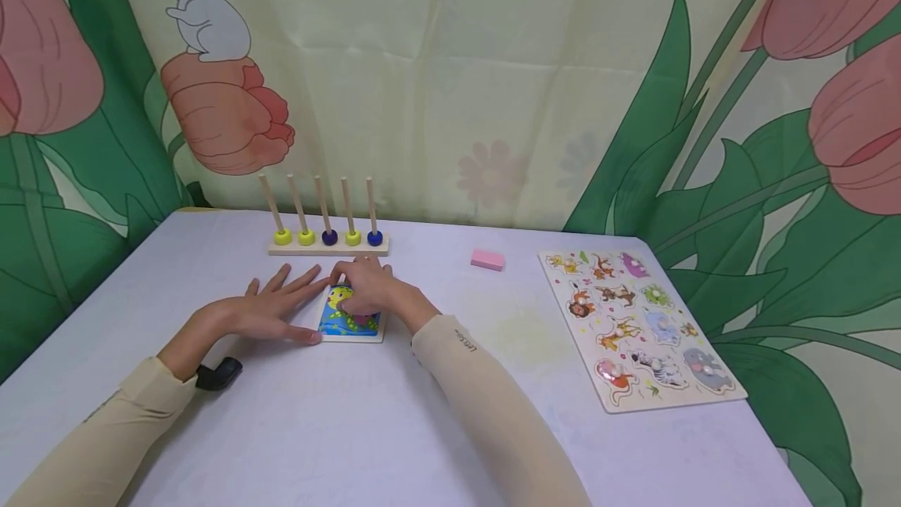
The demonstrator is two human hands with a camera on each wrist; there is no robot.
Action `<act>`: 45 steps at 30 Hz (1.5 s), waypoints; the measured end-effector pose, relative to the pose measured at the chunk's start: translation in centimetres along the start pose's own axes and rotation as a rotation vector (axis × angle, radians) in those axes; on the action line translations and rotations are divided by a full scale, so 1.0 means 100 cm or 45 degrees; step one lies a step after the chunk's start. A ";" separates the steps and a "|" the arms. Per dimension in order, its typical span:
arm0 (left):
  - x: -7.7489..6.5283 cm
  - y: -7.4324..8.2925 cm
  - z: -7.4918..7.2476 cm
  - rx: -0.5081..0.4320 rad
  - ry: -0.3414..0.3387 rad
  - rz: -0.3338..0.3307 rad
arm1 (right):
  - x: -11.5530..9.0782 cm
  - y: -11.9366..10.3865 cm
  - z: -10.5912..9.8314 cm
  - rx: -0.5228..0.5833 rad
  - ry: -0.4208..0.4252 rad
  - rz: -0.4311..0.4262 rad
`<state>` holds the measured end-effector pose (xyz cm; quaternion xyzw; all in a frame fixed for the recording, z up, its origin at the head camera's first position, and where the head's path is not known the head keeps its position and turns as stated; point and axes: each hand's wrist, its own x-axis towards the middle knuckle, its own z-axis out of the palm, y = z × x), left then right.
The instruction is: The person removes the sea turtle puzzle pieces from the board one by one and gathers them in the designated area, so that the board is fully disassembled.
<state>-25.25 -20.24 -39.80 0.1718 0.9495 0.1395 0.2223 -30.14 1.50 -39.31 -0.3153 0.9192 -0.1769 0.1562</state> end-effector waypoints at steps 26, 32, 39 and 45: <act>0.002 -0.001 0.002 -0.014 0.005 0.002 | -0.002 0.004 0.002 0.094 0.066 0.011; 0.002 0.000 0.001 -0.003 0.004 -0.004 | -0.001 0.005 0.001 0.146 0.081 -0.010; 0.000 0.001 0.001 0.000 0.000 -0.005 | -0.002 0.005 0.000 0.127 0.098 0.012; 0.001 0.000 0.001 0.001 0.001 -0.009 | -0.002 0.004 -0.001 0.146 0.103 -0.012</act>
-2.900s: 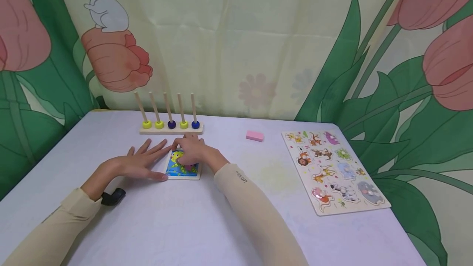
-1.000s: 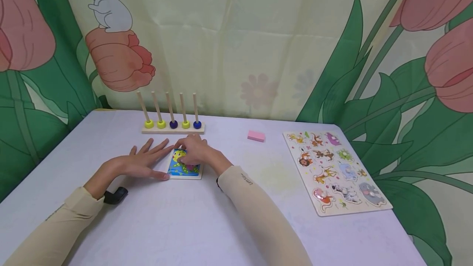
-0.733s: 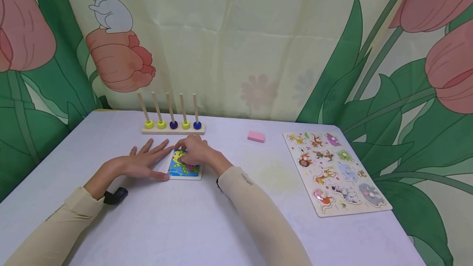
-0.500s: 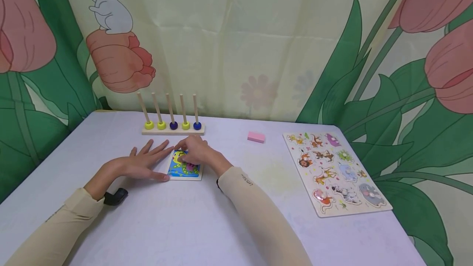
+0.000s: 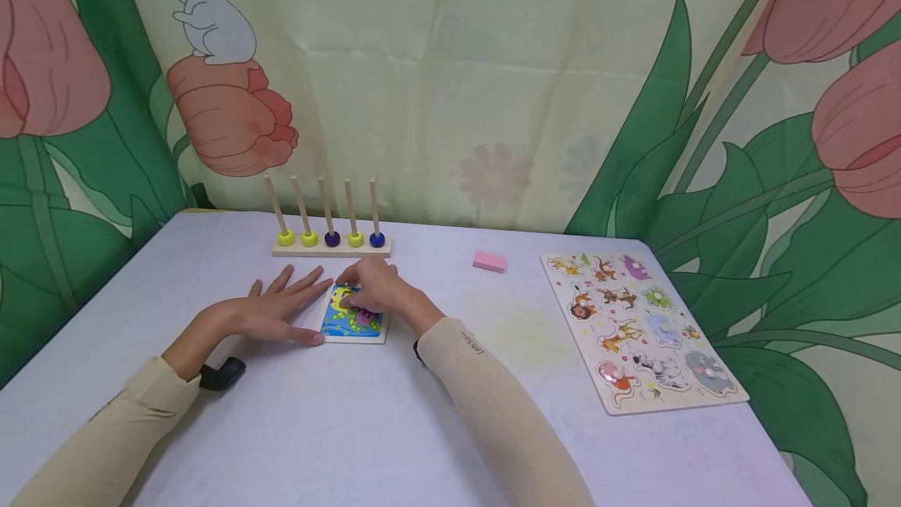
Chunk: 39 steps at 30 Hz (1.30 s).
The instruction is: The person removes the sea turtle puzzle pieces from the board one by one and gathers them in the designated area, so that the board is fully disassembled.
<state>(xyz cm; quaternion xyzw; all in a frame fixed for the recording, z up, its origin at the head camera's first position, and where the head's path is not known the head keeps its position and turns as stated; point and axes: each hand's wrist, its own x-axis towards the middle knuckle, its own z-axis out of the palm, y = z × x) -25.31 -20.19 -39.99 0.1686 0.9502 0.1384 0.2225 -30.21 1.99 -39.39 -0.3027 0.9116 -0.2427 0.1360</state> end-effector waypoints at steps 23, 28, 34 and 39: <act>-0.006 0.004 -0.003 0.004 -0.006 -0.002 | 0.000 0.005 0.001 0.009 0.011 -0.075; -0.005 0.004 -0.002 0.004 -0.005 0.001 | -0.002 0.005 0.000 -0.016 0.016 -0.073; -0.004 0.002 -0.001 0.000 -0.004 0.012 | -0.006 0.005 -0.003 -0.040 0.007 -0.055; -0.003 0.000 0.000 -0.024 -0.001 0.005 | -0.012 0.008 -0.008 -0.048 0.003 -0.051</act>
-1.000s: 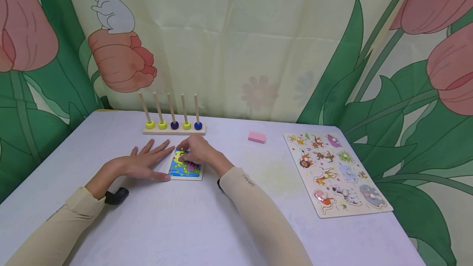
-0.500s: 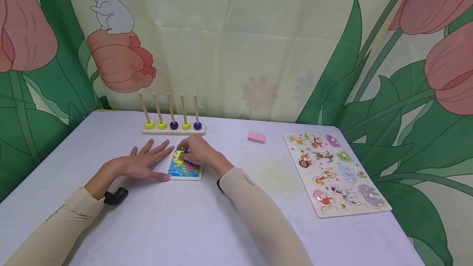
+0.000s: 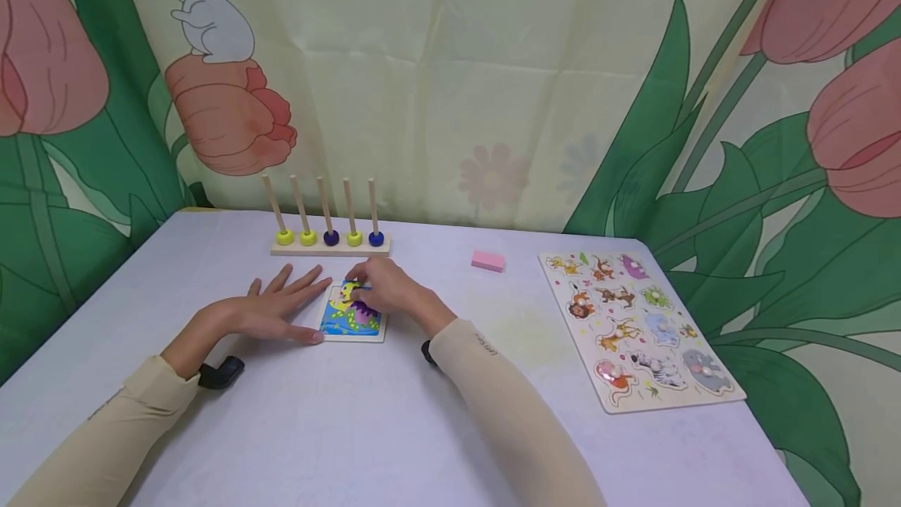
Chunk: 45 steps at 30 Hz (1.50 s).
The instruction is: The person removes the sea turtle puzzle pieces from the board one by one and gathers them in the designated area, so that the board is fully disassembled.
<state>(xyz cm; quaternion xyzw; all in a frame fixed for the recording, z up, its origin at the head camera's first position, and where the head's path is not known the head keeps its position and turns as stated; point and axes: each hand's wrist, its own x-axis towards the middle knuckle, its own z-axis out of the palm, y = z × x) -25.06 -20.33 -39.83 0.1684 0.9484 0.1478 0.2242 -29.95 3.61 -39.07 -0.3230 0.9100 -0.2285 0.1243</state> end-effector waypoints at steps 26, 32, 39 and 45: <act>0.004 -0.001 0.003 -0.029 0.013 -0.023 | -0.062 0.048 -0.019 -0.019 0.069 0.061; 0.011 -0.009 0.010 -0.006 0.039 -0.009 | -0.073 0.060 -0.022 -0.038 0.086 0.069; 0.002 0.001 0.003 -0.019 0.019 -0.014 | -0.081 0.065 -0.025 -0.038 0.072 0.093; 0.001 0.003 0.003 -0.014 0.021 -0.002 | -0.081 0.066 -0.026 -0.045 0.064 0.090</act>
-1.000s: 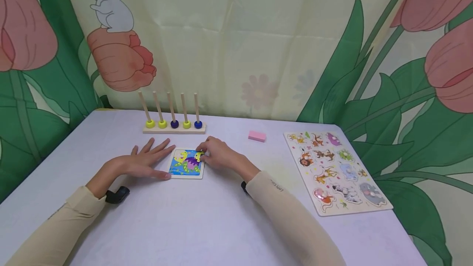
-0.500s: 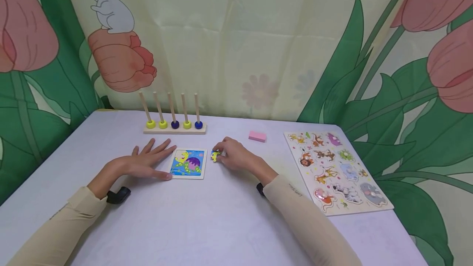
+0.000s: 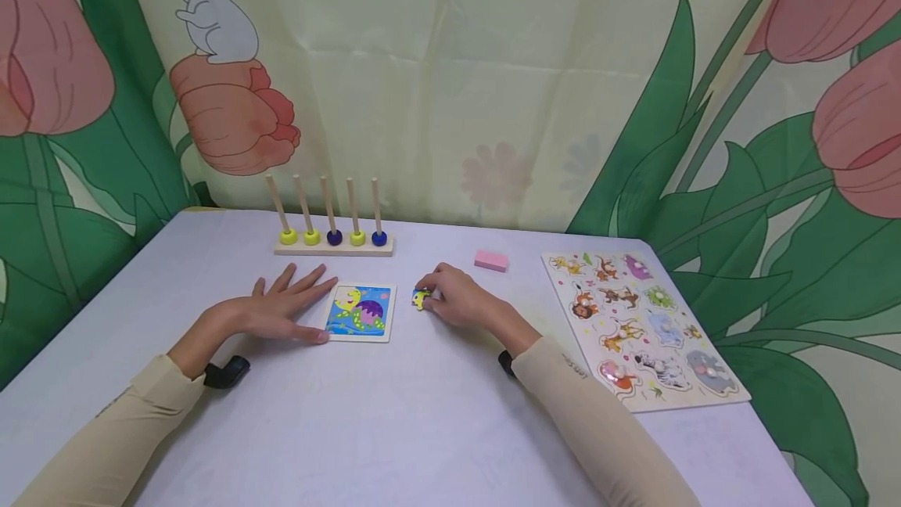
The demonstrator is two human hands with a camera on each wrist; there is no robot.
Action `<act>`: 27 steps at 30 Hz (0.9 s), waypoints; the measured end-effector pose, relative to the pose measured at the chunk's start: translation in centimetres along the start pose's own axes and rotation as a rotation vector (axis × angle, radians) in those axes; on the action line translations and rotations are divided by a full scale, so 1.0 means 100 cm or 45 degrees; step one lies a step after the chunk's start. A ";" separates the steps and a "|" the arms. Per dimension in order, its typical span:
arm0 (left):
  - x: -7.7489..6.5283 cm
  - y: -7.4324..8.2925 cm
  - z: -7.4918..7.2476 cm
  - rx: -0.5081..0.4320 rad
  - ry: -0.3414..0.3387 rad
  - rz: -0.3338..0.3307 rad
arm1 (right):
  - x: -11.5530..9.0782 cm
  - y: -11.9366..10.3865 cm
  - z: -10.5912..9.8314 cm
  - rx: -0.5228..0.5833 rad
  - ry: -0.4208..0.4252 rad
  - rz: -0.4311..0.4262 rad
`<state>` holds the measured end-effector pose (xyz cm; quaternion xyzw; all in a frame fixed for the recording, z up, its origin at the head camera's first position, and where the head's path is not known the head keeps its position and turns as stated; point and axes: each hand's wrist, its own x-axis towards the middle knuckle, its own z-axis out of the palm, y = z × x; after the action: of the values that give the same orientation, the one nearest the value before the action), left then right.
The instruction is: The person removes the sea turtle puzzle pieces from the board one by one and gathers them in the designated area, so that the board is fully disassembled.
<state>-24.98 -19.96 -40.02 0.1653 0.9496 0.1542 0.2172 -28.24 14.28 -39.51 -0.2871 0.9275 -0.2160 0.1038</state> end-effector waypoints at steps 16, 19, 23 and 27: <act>-0.002 0.004 -0.002 0.025 0.007 -0.001 | 0.002 0.002 0.001 0.006 -0.017 0.007; -0.002 0.004 -0.002 0.026 0.014 0.007 | 0.002 0.002 0.000 0.003 -0.012 0.009; -0.001 0.002 -0.001 0.012 0.014 0.009 | 0.003 0.002 0.001 0.018 -0.021 0.033; 0.002 -0.004 0.003 0.012 0.007 -0.002 | 0.004 0.002 0.003 0.031 -0.025 0.044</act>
<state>-25.11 -20.15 -40.50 0.1652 0.9510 0.1499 0.2141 -28.54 14.14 -39.93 -0.2717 0.9285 -0.2226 0.1202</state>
